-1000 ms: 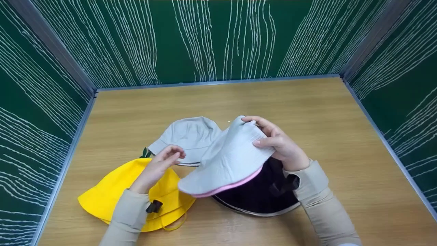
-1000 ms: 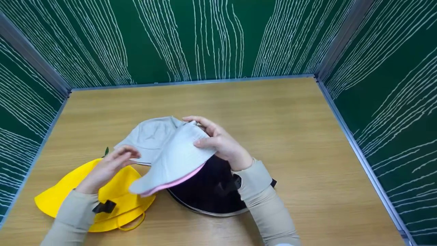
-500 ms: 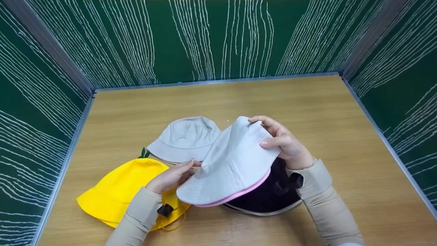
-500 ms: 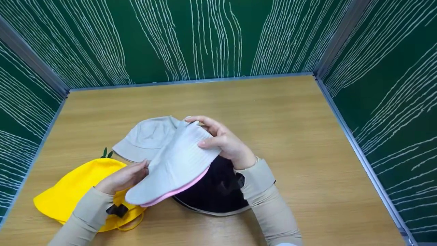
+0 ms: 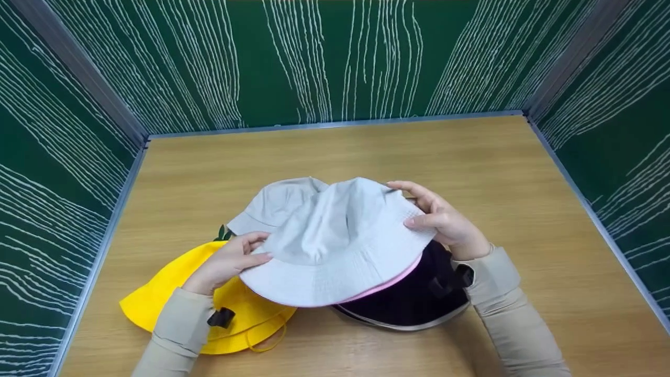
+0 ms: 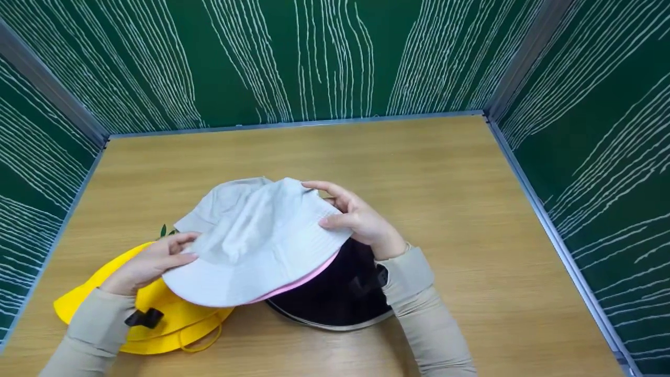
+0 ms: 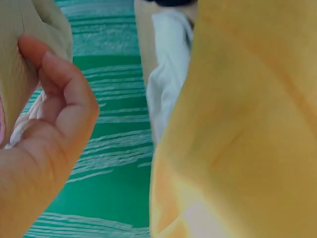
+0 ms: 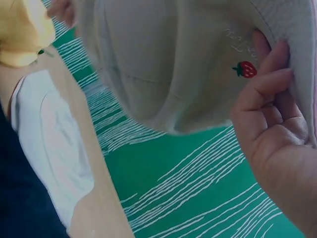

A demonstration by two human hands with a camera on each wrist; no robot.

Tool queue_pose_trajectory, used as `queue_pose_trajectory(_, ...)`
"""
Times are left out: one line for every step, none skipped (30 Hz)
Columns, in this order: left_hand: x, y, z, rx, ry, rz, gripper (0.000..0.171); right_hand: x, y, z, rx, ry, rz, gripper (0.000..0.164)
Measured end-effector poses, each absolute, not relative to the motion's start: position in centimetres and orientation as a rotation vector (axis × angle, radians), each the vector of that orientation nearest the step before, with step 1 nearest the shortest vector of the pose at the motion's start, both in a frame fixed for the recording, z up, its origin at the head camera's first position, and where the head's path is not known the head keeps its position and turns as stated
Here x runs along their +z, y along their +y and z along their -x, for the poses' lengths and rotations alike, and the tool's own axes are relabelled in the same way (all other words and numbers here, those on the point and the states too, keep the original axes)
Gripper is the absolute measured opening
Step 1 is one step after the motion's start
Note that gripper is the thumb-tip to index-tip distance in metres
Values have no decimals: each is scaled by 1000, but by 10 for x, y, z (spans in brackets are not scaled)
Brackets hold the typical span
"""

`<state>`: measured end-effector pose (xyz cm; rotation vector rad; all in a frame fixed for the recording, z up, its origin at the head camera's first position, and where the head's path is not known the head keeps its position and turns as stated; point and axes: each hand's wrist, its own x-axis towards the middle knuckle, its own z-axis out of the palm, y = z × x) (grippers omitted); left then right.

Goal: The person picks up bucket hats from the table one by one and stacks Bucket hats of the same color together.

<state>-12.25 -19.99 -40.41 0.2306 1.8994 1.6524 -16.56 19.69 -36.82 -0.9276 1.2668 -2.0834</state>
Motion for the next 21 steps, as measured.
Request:
queue_pose_trajectory(-402, -202, 123, 1649, 1938, -227, 61, -370, 198, 167, -2073, 1269, 923, 69)
queue_pose_trajectory(-399, -203, 122, 1641, 1979, -217, 61, -372, 199, 168, -2062, 1278, 916, 69)
queue_pose_trajectory(-397, -205, 122, 1632, 2016, -212, 61, -374, 199, 169, -2052, 1286, 904, 69)
queue_pose_trajectory(-395, -206, 122, 1624, 2049, -202, 61, -376, 199, 170, -2041, 1297, 887, 69)
queue_pose_trajectory(-394, -207, 122, 1614, 2082, -187, 60, -378, 200, 171, -2033, 1314, 860, 68)
queue_pose_trajectory(-393, -207, 123, 1603, 2114, -171, 58, -379, 200, 172, -2025, 1337, 819, 67)
queue_pose_trajectory(-392, -208, 123, 1588, 2148, -157, 56, -381, 200, 174, -2018, 1370, 773, 65)
queue_pose_trajectory(-390, -207, 124, 1572, 2182, -143, 54, -382, 200, 175, -2009, 1413, 720, 64)
queue_pose_trajectory(-389, -207, 124, 1552, 2219, -128, 52, -384, 199, 176, -2002, 1454, 657, 61)
queue_pose_trajectory(-388, -207, 125, 1523, 2261, -109, 50, -386, 198, 178, -1992, 1502, 589, 58)
queue_pose_trajectory(-387, -207, 126, 1487, 2308, -95, 49, -388, 198, 179, -1982, 1549, 516, 53)
queue_pose_trajectory(-386, -207, 128, 1450, 2353, -86, 48, -390, 197, 181, -1972, 1593, 452, 49)
queue_pose_trajectory(-385, -207, 129, 1409, 2396, -82, 47, -392, 196, 183, -1961, 1633, 395, 44)
queue_pose_trajectory(-384, -207, 131, 1374, 2432, -87, 47, -393, 194, 184, -1949, 1666, 342, 39)
queue_pose_trajectory(-384, -208, 132, 1342, 2462, -85, 47, -395, 193, 186, -1937, 1691, 298, 35)
queue_pose_trajectory(-384, -209, 134, 1310, 2491, -86, 47, -397, 192, 187, -1921, 1719, 265, 32)
queue_pose_trajectory(-384, -209, 136, 1285, 2513, -85, 48, -399, 191, 188, -1904, 1746, 242, 29)
queue_pose_trajectory(-384, -210, 138, 1264, 2530, -83, 48, -400, 190, 190, -1883, 1778, 228, 27)
queue_pose_trajectory(-385, -210, 140, 1246, 2546, -82, 48, -401, 189, 191, -1858, 1816, 214, 27)
queue_pose_trajectory(-385, -211, 142, 1233, 2560, -84, 48, -402, 188, 193, -1829, 1856, 205, 27)
queue_pose_trajectory(-386, -212, 144, 1220, 2574, -78, 47, -403, 187, 194, -1800, 1899, 199, 29)
